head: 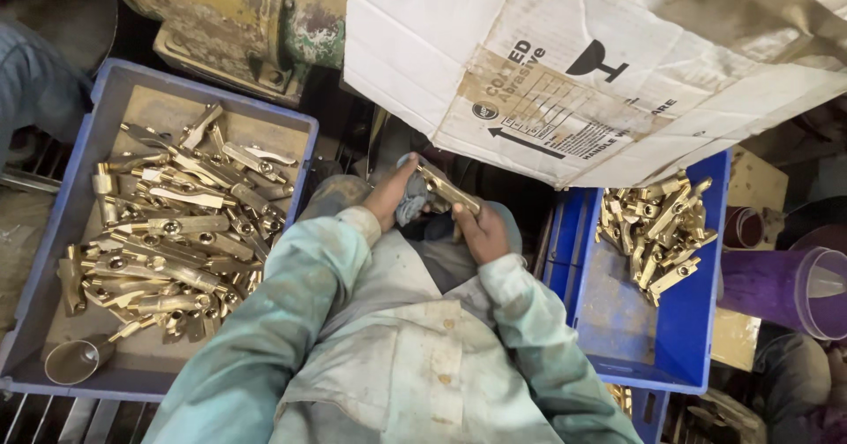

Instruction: The person cleans brass metal components using a blue cloth, taking them one by one from a bin and placing them into another blue bin after wiping them.

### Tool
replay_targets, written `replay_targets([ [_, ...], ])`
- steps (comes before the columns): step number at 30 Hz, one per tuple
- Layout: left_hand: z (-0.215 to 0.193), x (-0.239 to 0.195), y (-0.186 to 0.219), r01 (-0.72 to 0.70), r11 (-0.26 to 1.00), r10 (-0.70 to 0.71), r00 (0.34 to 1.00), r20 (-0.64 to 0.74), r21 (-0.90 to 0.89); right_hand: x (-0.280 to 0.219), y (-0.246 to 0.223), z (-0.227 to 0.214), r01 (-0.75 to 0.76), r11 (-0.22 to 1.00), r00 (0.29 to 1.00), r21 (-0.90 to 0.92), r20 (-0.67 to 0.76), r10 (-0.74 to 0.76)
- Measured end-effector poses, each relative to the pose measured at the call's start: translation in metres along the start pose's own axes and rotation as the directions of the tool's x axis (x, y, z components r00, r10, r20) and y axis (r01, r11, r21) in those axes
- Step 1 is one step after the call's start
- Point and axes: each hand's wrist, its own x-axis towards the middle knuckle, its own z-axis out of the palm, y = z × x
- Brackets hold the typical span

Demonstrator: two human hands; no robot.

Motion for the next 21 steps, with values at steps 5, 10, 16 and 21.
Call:
replay_targets([
  [5,-0.039,0.054,-0.034,0.097,0.995,-0.096,0.991,-0.096,0.002,0.042,0.043,0.007,-0.121,0.985,0.988,0.12,0.107,0.108],
  [10,-0.058,0.09,-0.066,0.072,0.991,-0.096,0.971,-0.219,-0.114,0.067,0.084,0.017,-0.247,0.926,0.967,0.285,0.139,0.215],
  [16,-0.056,0.089,-0.066,-0.006,0.991,-0.032,0.96,-0.279,-0.133,0.073,0.092,0.03,-0.29,0.901,0.957,0.324,0.069,0.283],
  [21,-0.052,0.078,-0.048,0.022,0.993,-0.064,0.931,-0.358,-0.119,0.079,0.086,0.045,-0.384,0.84,0.917,0.384,0.053,0.396],
])
